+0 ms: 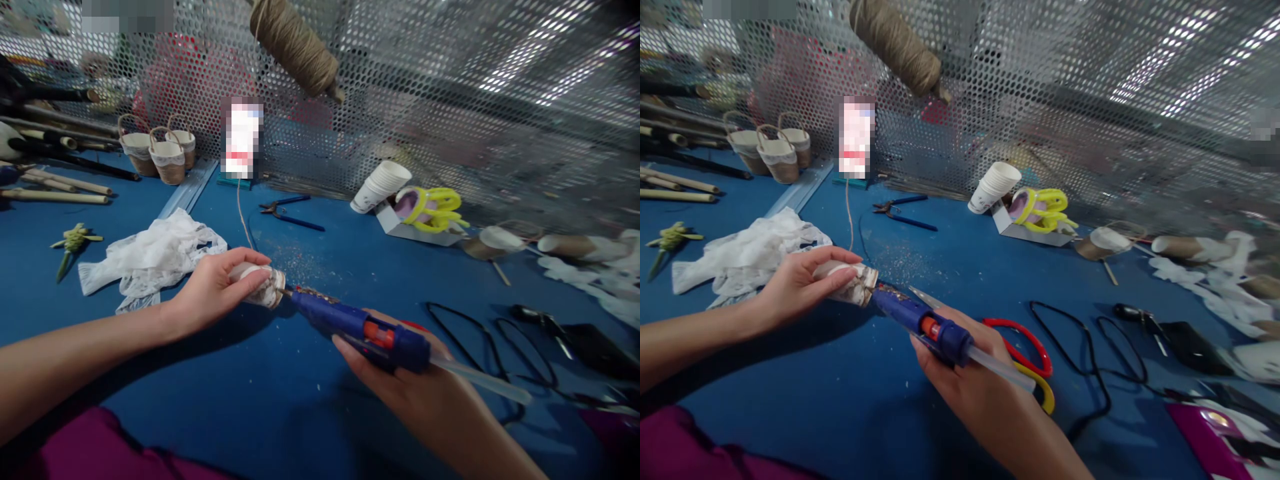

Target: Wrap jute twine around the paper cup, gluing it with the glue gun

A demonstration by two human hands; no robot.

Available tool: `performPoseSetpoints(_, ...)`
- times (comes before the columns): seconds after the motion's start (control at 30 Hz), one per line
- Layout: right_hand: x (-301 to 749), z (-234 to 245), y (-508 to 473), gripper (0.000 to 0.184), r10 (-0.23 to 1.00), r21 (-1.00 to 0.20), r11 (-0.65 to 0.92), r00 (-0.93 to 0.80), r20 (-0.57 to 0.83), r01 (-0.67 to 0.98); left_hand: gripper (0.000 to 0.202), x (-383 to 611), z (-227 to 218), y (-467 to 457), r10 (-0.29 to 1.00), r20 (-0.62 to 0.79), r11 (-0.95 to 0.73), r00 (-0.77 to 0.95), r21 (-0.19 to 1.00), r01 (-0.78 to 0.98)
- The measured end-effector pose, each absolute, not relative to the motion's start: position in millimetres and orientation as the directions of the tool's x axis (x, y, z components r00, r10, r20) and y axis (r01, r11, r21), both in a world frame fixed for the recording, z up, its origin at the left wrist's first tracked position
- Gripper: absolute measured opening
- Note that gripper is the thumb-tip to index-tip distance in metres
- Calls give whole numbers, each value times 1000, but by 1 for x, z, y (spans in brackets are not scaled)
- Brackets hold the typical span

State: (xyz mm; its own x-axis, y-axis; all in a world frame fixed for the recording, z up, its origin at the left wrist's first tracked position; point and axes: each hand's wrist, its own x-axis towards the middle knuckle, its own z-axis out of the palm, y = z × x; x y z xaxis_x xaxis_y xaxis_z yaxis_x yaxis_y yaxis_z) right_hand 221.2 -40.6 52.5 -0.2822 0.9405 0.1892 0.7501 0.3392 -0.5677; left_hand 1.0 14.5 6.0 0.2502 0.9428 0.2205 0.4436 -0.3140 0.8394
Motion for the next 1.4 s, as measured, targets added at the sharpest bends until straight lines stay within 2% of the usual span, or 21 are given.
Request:
performPoseSetpoints(0.1,223,51,-41,12,939,-571,341,-296,175,747,25,1,6,14,948,198,-293,248,847,443)
performPoseSetpoints(0.3,230,43,-43,2,922,-484,388,-329,205,784,23,2,7,15,950,192,-284,244,855,434)
performPoseSetpoints(0.47,230,44,-43,5,933,-504,359,-322,163,786,23,2,6,15,952,190,-278,239,863,422)
performPoseSetpoints(0.83,226,45,-44,8,923,-495,383,-302,239,780,25,3,8,15,963,138,-214,232,913,348)
performPoseSetpoints(1.0,224,51,-43,17,929,-489,370,-319,187,790,24,4,9,15,967,125,-197,221,918,344)
performPoseSetpoints(1.23,227,47,-45,15,922,-452,386,-331,199,804,26,3,8,16,968,112,-182,226,930,319)
performPoseSetpoints(1.4,226,50,-43,16,924,-502,379,-350,155,778,26,3,8,16,968,114,-186,224,924,335)
